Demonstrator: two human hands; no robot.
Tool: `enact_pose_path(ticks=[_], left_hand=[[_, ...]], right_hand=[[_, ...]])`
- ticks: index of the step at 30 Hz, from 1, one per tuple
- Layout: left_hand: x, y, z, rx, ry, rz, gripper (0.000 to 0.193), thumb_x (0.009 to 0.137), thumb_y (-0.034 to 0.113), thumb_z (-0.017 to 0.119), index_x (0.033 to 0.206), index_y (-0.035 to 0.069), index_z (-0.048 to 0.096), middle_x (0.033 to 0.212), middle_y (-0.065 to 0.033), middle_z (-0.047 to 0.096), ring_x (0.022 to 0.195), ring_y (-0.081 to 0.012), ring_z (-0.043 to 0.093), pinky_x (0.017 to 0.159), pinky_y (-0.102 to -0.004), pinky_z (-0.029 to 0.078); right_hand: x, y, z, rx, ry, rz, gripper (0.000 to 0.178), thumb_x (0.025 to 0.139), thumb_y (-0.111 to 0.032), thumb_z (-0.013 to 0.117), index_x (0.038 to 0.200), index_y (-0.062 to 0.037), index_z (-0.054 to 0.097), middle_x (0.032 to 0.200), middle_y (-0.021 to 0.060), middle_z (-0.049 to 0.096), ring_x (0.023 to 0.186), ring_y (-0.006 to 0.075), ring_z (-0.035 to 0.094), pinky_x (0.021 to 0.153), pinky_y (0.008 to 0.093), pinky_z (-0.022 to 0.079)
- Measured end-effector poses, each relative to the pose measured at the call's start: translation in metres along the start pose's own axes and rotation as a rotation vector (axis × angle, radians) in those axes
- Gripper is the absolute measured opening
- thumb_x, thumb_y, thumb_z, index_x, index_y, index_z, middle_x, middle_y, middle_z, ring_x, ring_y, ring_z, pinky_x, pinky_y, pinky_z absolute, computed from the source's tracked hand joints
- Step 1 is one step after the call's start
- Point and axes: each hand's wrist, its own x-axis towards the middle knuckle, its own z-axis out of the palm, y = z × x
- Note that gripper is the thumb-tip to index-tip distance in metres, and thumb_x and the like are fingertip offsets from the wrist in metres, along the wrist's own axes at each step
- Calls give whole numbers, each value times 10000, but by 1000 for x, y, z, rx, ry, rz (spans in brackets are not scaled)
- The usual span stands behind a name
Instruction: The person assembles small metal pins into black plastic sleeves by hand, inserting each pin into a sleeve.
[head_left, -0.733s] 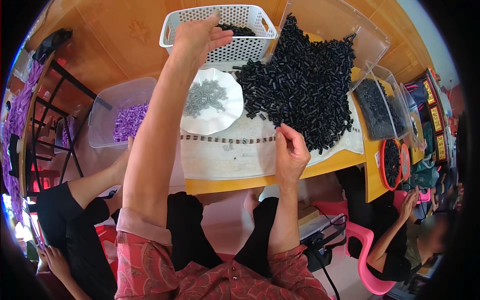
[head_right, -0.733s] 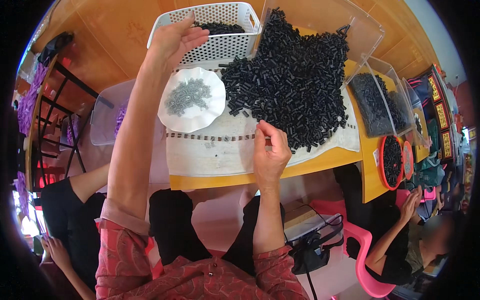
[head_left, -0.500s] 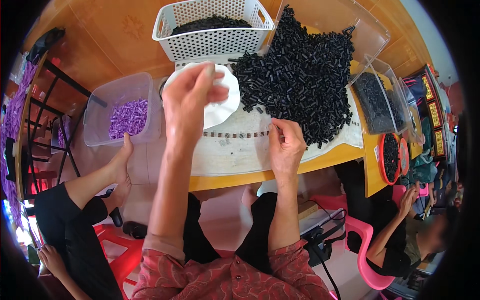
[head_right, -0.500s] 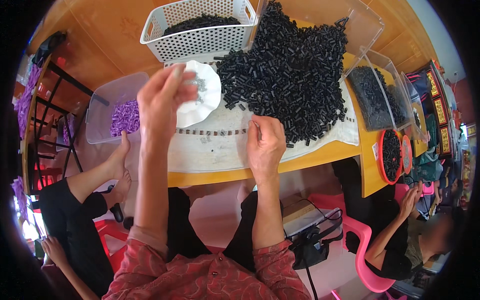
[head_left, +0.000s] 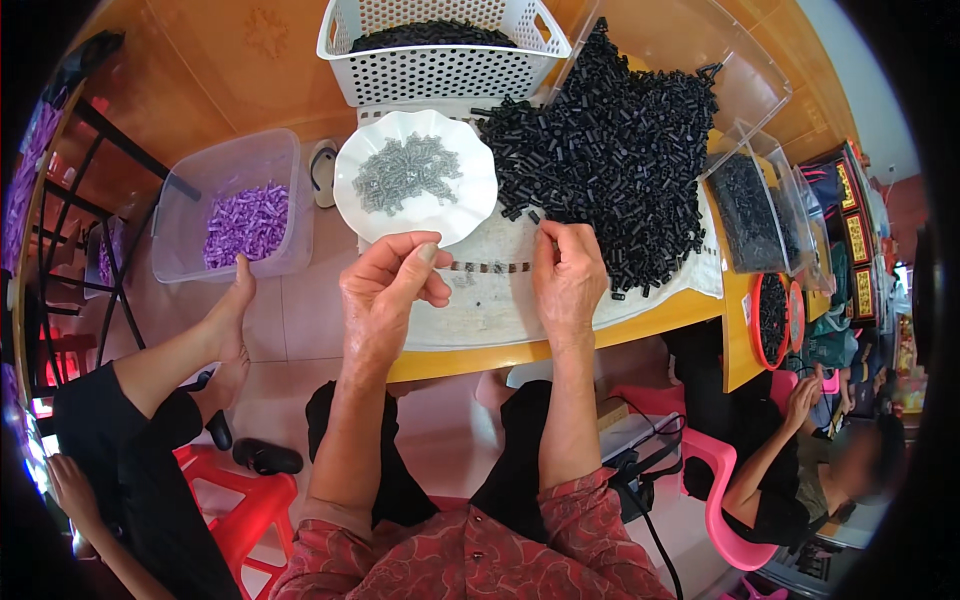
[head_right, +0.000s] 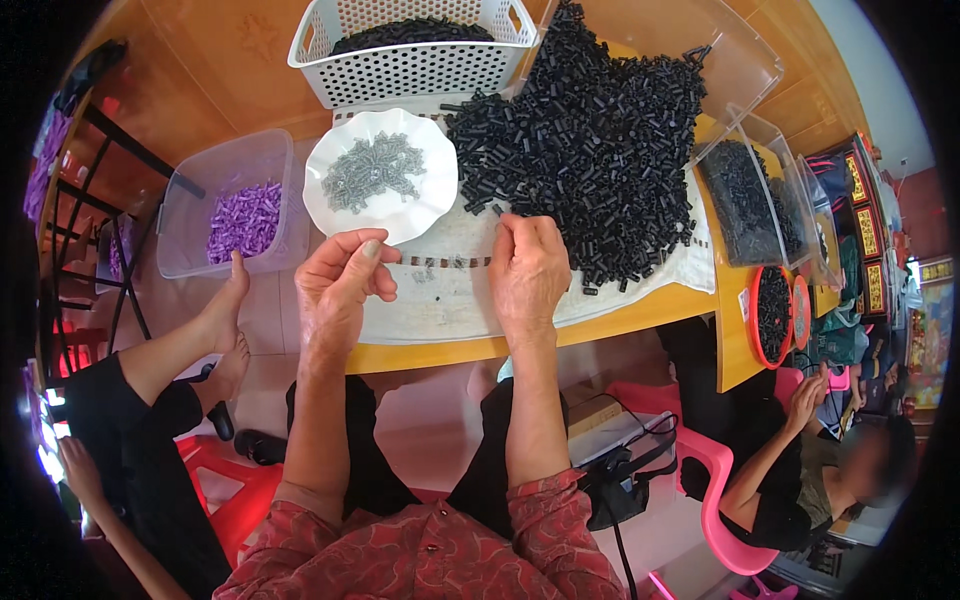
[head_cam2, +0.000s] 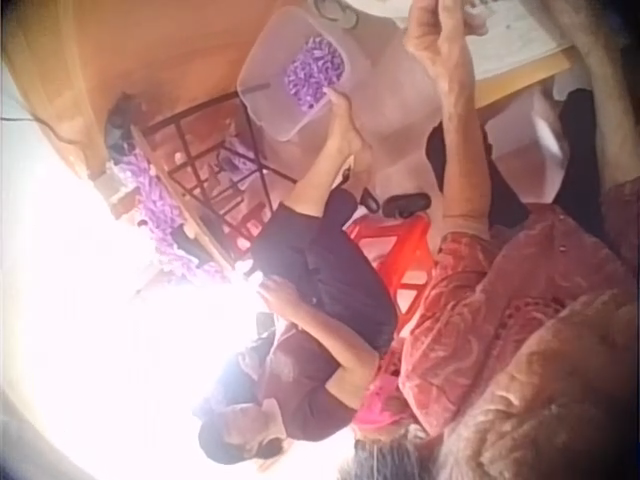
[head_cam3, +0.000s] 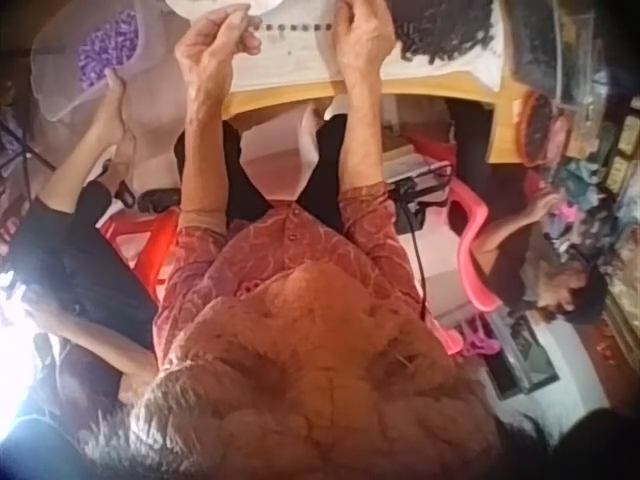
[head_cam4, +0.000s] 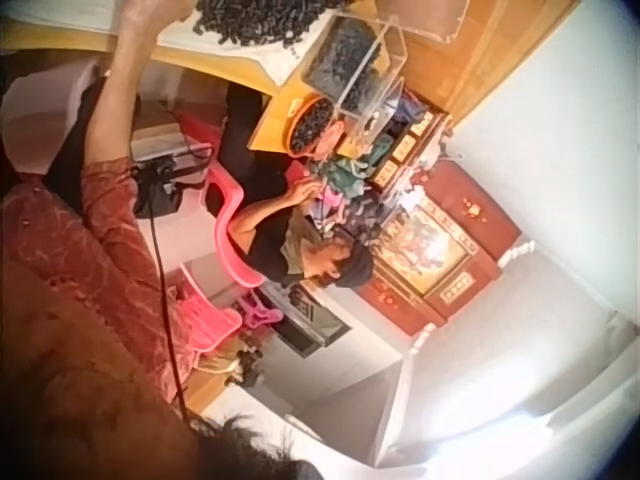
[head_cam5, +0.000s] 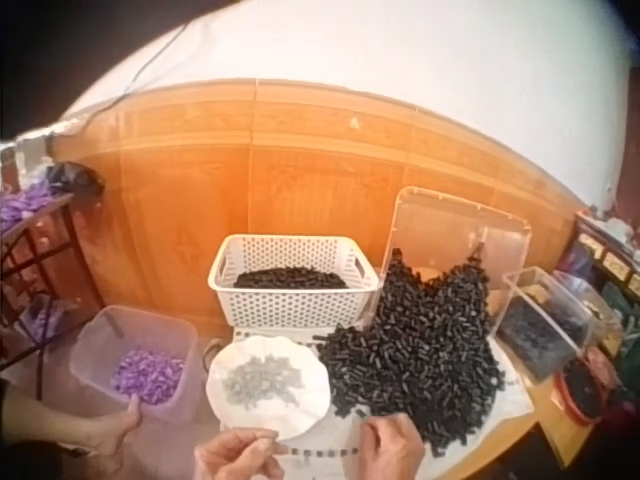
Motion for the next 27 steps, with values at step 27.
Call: enact_pose_path(ticks=[27], left_hand=[[-4, -23, 2, 1197, 86, 564, 45, 784, 50, 673, 823, 51, 650, 766, -103, 544, 673, -274, 620, 575, -392, 503]], right_hand=[[-14, -28, -21, 448, -336, 271, 68, 828, 7, 708, 887, 25, 681, 818, 10, 595, 631, 47, 528, 579, 210, 435]])
